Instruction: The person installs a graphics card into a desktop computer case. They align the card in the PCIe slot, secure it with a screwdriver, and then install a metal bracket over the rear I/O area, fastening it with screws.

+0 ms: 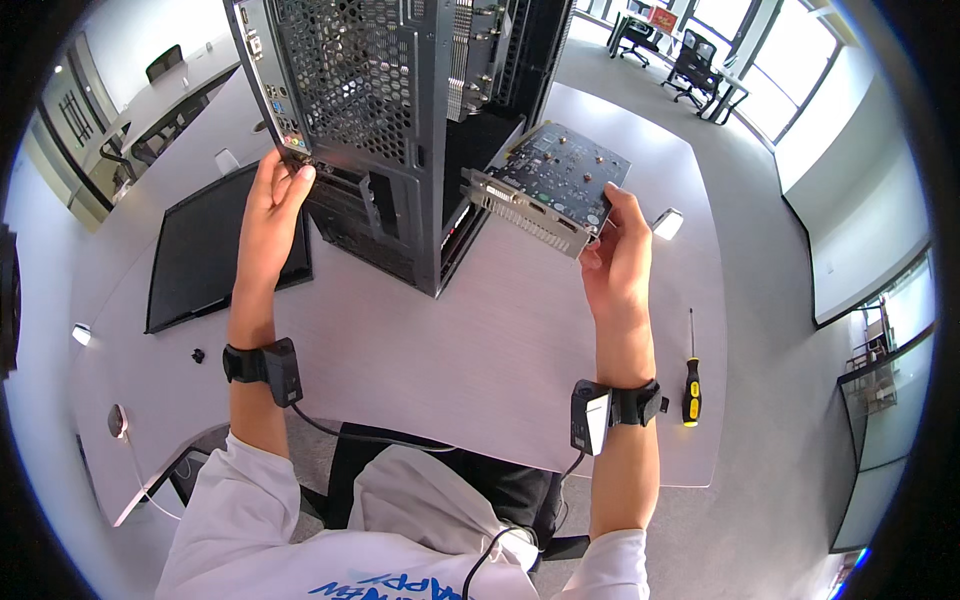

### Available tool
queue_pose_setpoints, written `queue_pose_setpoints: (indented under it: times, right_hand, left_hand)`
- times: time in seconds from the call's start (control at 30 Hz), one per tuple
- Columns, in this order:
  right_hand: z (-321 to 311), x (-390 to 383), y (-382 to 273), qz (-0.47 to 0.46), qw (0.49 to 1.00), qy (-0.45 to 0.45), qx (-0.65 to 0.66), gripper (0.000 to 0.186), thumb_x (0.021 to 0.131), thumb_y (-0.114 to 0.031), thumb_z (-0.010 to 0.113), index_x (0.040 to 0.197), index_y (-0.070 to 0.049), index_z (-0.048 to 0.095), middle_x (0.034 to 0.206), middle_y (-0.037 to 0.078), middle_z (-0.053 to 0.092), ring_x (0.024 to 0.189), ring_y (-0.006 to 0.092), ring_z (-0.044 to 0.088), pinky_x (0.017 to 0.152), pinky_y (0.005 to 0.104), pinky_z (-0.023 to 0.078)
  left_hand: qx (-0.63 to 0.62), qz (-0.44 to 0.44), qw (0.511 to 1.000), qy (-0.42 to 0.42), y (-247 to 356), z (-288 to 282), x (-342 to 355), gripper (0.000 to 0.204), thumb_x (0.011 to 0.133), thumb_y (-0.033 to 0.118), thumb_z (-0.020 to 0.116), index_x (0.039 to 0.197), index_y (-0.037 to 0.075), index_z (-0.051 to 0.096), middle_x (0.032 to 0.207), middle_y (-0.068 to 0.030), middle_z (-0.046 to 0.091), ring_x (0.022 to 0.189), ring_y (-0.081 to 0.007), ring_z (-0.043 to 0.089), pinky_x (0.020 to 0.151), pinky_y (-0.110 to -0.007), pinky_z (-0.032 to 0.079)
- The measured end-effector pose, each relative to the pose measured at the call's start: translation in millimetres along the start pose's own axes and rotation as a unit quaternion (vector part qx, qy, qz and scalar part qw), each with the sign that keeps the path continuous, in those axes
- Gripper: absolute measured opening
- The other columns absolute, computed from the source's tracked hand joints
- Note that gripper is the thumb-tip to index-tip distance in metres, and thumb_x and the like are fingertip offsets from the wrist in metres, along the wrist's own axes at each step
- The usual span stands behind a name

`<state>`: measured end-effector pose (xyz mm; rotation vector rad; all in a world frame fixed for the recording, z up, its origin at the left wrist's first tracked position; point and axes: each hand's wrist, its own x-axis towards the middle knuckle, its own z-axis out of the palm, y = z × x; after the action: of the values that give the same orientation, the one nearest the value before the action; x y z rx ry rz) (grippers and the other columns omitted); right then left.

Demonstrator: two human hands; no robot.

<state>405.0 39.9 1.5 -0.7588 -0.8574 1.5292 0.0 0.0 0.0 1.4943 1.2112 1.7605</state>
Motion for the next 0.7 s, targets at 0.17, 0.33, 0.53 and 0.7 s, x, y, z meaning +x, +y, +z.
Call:
queue_pose_setpoints:
  times: [0.17,0.33,0.53,0.7]
  right_hand:
    - [12.4,31.1,11.4,0.019,0.998,0.009,0.053,0.028,0.095,-0.030,0.061,0.106,-0.004,0.067,0.092,0.005,0.071,0.079,0.0192,0.070,0.069,0.0290,0.057]
    - [32.0,48.2,19.5,0.049,0.998,0.034,0.027,0.027,0.097,-0.028,0.058,0.110,-0.005,0.066,0.100,0.006,0.073,0.087,0.0213,0.072,0.077,0.0329,0.059]
    - [68.3,41.8,27.8,-0.007,0.999,0.048,-0.003,0.027,0.095,-0.032,0.059,0.098,-0.007,0.067,0.084,0.002,0.071,0.067,0.0143,0.066,0.060,0.0279,0.052]
    - [42.7,58.8,43.7,-0.022,0.992,-0.097,0.072,0.033,0.098,-0.034,0.057,0.112,-0.006,0.066,0.101,0.005,0.071,0.089,0.0201,0.070,0.078,0.0345,0.058]
  left_hand:
    - [-0.012,0.013,0.999,0.031,7.7,8.8,-3.2,0.041,0.100,0.010,0.066,0.136,-0.002,0.051,0.126,-0.0114,0.065,0.119,-0.0158,0.061,0.105,-0.029,0.045]
    - [0.028,0.009,0.998,0.046,12.4,12.4,-16.9,0.043,0.097,0.013,0.070,0.134,-0.002,0.052,0.115,-0.0104,0.070,0.107,-0.0132,0.065,0.096,-0.028,0.049]
    - [0.061,-0.004,0.996,0.065,22.5,19.8,-28.7,0.048,0.093,0.022,0.075,0.132,0.003,0.054,0.111,-0.0088,0.073,0.101,-0.0162,0.069,0.093,-0.030,0.050]
    - [0.081,-0.004,0.995,0.062,21.8,18.7,-32.9,0.050,0.093,0.026,0.076,0.129,0.001,0.053,0.112,-0.0117,0.070,0.102,-0.0188,0.067,0.093,-0.033,0.050]
